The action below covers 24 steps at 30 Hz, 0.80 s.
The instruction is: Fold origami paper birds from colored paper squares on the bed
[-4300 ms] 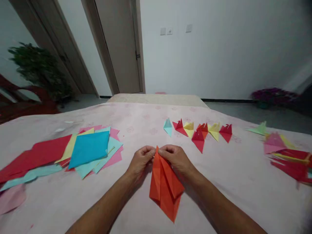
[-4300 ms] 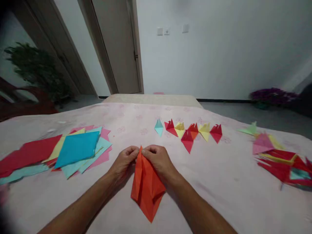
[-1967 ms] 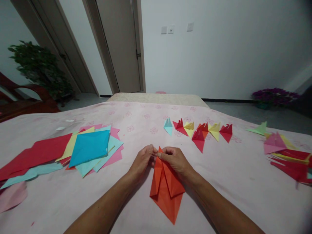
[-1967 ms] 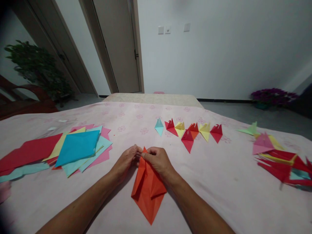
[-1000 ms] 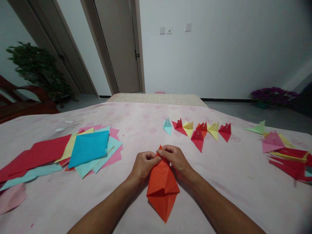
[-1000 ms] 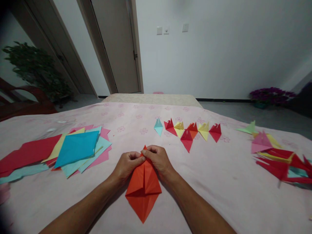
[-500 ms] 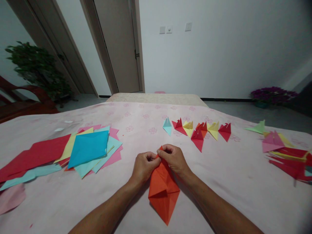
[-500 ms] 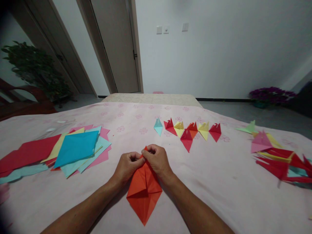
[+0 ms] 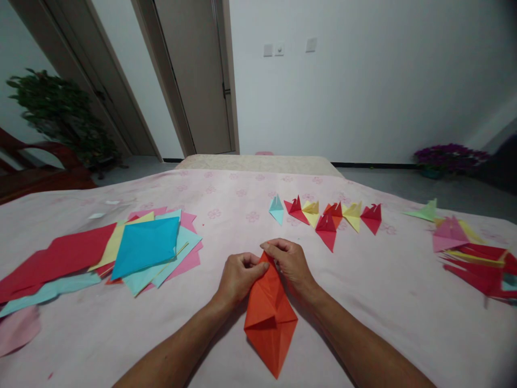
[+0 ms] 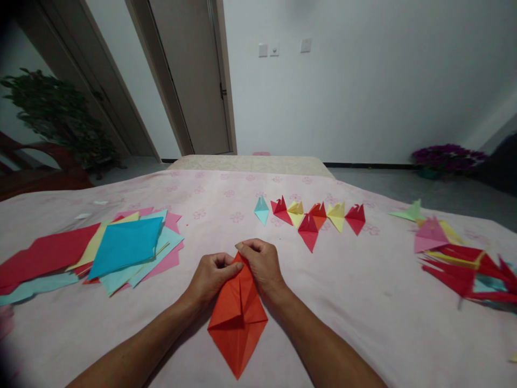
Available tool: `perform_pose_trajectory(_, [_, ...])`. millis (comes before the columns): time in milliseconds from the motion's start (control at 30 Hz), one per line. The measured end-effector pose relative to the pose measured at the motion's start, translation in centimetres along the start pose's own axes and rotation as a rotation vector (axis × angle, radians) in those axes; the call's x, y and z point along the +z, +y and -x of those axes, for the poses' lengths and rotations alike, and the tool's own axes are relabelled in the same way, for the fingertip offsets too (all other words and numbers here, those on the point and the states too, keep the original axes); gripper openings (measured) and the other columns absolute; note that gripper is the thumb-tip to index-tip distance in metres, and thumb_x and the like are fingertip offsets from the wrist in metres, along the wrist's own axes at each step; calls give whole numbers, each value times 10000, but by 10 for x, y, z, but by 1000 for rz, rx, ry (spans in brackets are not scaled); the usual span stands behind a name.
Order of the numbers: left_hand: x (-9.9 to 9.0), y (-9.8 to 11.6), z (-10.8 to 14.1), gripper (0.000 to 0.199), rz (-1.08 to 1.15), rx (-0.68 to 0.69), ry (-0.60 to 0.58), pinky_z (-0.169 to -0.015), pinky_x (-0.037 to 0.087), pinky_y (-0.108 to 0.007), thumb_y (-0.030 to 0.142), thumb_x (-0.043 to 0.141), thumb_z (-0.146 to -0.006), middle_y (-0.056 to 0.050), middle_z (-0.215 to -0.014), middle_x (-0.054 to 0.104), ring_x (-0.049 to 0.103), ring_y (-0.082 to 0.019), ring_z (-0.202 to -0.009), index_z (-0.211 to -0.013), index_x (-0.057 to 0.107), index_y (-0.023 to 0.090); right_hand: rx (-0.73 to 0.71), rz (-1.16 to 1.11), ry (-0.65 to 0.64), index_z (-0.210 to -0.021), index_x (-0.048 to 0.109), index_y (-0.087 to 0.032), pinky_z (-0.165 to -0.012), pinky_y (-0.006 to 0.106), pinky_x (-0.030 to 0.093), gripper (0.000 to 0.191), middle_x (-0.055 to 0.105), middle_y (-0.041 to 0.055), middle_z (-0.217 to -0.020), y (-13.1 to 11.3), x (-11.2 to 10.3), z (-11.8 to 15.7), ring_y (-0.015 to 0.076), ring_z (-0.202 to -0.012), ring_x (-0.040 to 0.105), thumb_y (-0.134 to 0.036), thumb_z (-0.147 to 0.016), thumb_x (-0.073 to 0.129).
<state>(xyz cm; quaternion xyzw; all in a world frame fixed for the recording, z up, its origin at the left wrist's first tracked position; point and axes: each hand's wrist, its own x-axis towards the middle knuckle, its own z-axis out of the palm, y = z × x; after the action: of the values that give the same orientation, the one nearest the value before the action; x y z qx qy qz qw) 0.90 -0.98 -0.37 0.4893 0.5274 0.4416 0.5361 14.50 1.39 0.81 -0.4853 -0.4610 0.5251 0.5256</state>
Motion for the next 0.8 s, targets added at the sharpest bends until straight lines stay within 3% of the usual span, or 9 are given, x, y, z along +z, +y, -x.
perform_pose_trajectory(133, [0,1,1,321,183,-83,28,-490,351,-206,364,824,-605,-1,-577,594,488,-85,-498,-615,629,109,48,-89,121,-874,760,-168,-546,240,345,323,674,48,-816,-4,-9,-6,120,-652,514,-437,-727,658])
perform_pose_trajectory(200, [-2,1,-2,358,340,-104,87,-510,387,-210,390,845,-595,-4,-609,613,516,-91,-515,-657,632,110,111,-121,113,-927,750,-180,-540,234,347,322,689,58,-902,-4,-17,-10,122,-670,542,-400,-712,656])
perform_pose_trajectory(333, [-11,-2,-11,372,547,-28,221,-581,461,-222,404,829,-650,-19,-719,661,581,-103,-588,-806,656,114,200,-104,-135,-1031,710,-205,-651,259,439,416,688,65,-1058,-3,-33,-14,157,-800,616,-203,-617,665])
perform_pose_trajectory(467, [-19,-6,-18,409,620,66,356,-641,505,-227,330,816,-674,-45,-882,689,640,-123,-696,-984,638,131,181,-90,-304,-1177,638,-231,-763,309,490,559,659,72,-1175,-7,-40,-15,208,-973,630,-171,-622,620])
perform_pose_trajectory(567, [-18,-7,-17,516,611,59,367,-579,495,-212,275,797,-685,-66,-978,680,656,-135,-713,-1140,577,167,122,-103,-346,-1225,595,-205,-863,348,494,599,657,87,-1193,-9,-35,-14,235,-1028,630,-222,-636,701])
perform_pose_trajectory(633, [-16,-8,-16,627,589,40,351,-596,516,-226,229,778,-696,-97,-1076,663,673,-157,-775,-1259,504,191,96,-49,-273,-1181,607,-171,-852,353,500,569,678,101,-1141,-9,-29,-13,248,-999,640,-261,-634,735])
perform_pose_trajectory(700, [-15,-10,-17,748,516,45,345,-705,553,-274,190,769,-694,-125,-1167,631,675,-187,-892,-1356,421,204,100,21,-191,-1116,629,-153,-790,338,507,484,702,97,-1060,-8,-25,-13,238,-918,653,-268,-652,705])
perform_pose_trajectory(800, [-20,-12,-21,859,218,117,424,-884,534,-365,188,771,-683,-149,-1286,552,623,-230,-1069,-1434,354,211,118,65,-189,-1050,649,-145,-702,298,494,397,717,80,-969,-8,-26,-14,209,-819,652,-233,-663,643])
